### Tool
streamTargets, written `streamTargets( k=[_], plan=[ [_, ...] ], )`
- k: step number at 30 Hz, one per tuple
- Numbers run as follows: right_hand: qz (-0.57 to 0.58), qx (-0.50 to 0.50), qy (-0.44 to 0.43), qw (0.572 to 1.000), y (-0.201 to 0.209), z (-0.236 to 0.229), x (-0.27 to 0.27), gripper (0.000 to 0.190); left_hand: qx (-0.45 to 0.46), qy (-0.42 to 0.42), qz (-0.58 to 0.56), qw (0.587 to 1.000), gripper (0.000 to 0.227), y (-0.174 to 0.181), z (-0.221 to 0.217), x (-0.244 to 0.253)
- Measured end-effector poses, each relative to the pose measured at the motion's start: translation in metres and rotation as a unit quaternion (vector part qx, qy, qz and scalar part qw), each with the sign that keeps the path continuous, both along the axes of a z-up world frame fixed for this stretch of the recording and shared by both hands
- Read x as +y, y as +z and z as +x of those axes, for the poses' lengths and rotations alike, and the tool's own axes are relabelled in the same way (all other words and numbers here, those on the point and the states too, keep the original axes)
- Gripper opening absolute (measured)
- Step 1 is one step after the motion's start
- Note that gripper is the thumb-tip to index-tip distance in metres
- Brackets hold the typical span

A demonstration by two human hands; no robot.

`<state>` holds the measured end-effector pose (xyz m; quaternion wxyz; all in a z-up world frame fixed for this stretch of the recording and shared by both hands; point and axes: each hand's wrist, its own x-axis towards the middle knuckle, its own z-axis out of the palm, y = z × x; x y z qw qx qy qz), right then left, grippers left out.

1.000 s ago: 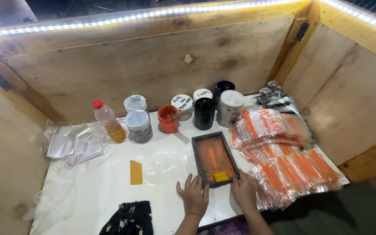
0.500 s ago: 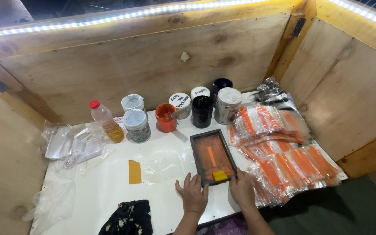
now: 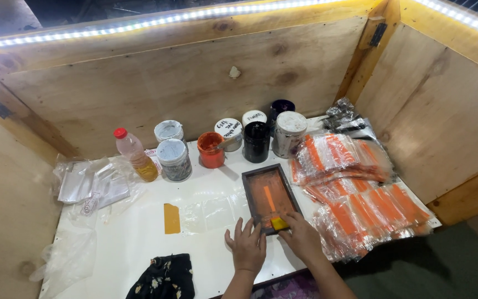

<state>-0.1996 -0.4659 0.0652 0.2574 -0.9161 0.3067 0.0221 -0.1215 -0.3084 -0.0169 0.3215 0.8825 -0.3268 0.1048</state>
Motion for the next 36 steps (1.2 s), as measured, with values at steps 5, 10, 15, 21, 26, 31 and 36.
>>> streamTargets(
  k=[5,10,15,21,26,31,36],
  plan=[
    [-0.068,0.046,0.092,0.992,-0.025,0.014,-0.021,0.037,-0.182,-0.005,0.006,0.983,0.02,-0.001,-0.007,-0.004],
    [-0.066,0.085,0.119,0.987,0.002,0.028,-0.027,0.024,-0.254,-0.005,0.017,0.967,0.021,0.003,-0.007,-0.006],
    [0.075,0.035,0.016,0.996,0.018,0.046,-0.041,0.033,-0.249,-0.044,0.025,0.967,0.027,0.003,-0.003,-0.001],
    [0.052,0.09,-0.016,0.994,0.044,0.042,-0.038,0.033,-0.163,-0.077,0.087,0.98,0.034,-0.007,-0.002,0.004],
    [-0.008,0.138,0.057,0.989,0.042,0.034,-0.02,0.022,-0.142,-0.089,0.076,0.983,0.032,-0.013,0.0,0.003],
    [-0.094,-0.005,0.133,0.987,-0.033,0.035,-0.023,0.031,-0.145,-0.089,0.062,0.984,0.034,-0.011,0.0,0.003],
    [0.028,0.04,0.09,0.995,-0.029,0.054,-0.018,0.036,-0.168,-0.083,0.041,0.982,0.039,-0.002,0.0,0.005]
  ],
)
